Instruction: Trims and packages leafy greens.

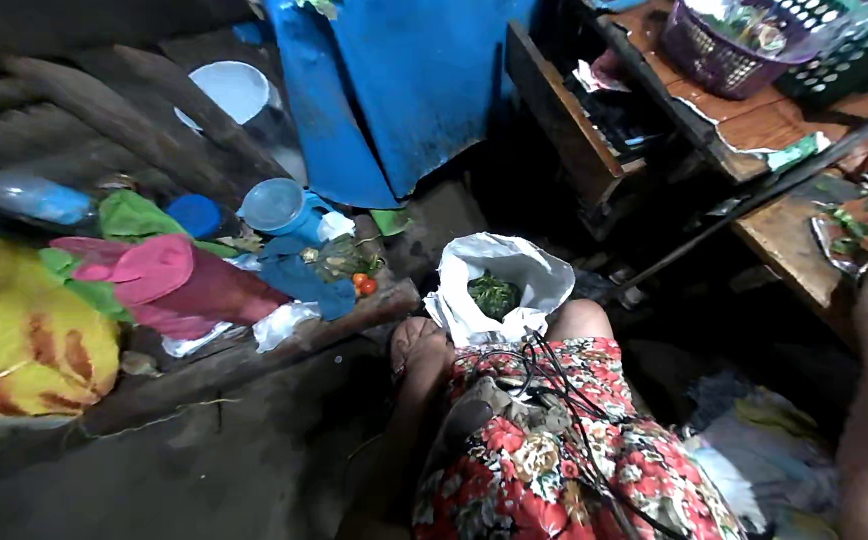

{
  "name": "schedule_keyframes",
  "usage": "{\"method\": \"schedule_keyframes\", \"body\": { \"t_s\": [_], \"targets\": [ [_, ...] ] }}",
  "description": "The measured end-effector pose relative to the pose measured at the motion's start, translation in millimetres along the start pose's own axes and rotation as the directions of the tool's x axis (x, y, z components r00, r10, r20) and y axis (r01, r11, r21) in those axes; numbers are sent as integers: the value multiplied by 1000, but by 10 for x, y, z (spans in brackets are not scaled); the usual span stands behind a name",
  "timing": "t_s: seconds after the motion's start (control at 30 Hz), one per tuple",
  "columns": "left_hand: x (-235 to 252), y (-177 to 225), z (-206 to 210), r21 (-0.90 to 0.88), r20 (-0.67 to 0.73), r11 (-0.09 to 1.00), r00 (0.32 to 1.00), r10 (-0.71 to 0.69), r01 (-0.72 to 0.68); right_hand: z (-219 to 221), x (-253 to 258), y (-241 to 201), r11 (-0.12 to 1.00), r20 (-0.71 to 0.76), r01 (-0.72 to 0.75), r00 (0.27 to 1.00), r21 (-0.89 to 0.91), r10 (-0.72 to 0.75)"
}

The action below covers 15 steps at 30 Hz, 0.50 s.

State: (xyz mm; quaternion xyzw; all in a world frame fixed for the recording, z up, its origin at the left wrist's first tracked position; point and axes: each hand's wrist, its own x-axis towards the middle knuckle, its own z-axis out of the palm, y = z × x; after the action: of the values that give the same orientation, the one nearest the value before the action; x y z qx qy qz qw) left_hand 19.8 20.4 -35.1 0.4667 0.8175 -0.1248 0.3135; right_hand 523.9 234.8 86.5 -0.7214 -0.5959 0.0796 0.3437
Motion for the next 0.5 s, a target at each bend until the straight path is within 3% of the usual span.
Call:
{"method": "schedule_keyframes", "body": {
  "t_s": [0.07,0.1,0.37,0.43,0.5],
  "targets": [
    [40,-35,191,40,-224,998,973,47,-39,50,128,134,994,39,16,999,-104,-12],
    [97,-79,272,36,-258,999,965,45,-37,67,162,162,990,54,27,998,-136,-20],
    [190,-129,344,9,-201,1000,980,-15,17,44,140,57,992,55,14,998,-125,-7],
    [208,-98,289,-160,-221,984,969,-111,76,43,141,50,994,64,18,998,-109,-11],
    [195,-47,101,-492,-231,867,947,-223,84,44,143,45,994,64,17,998,-108,-11]
  ]
}}
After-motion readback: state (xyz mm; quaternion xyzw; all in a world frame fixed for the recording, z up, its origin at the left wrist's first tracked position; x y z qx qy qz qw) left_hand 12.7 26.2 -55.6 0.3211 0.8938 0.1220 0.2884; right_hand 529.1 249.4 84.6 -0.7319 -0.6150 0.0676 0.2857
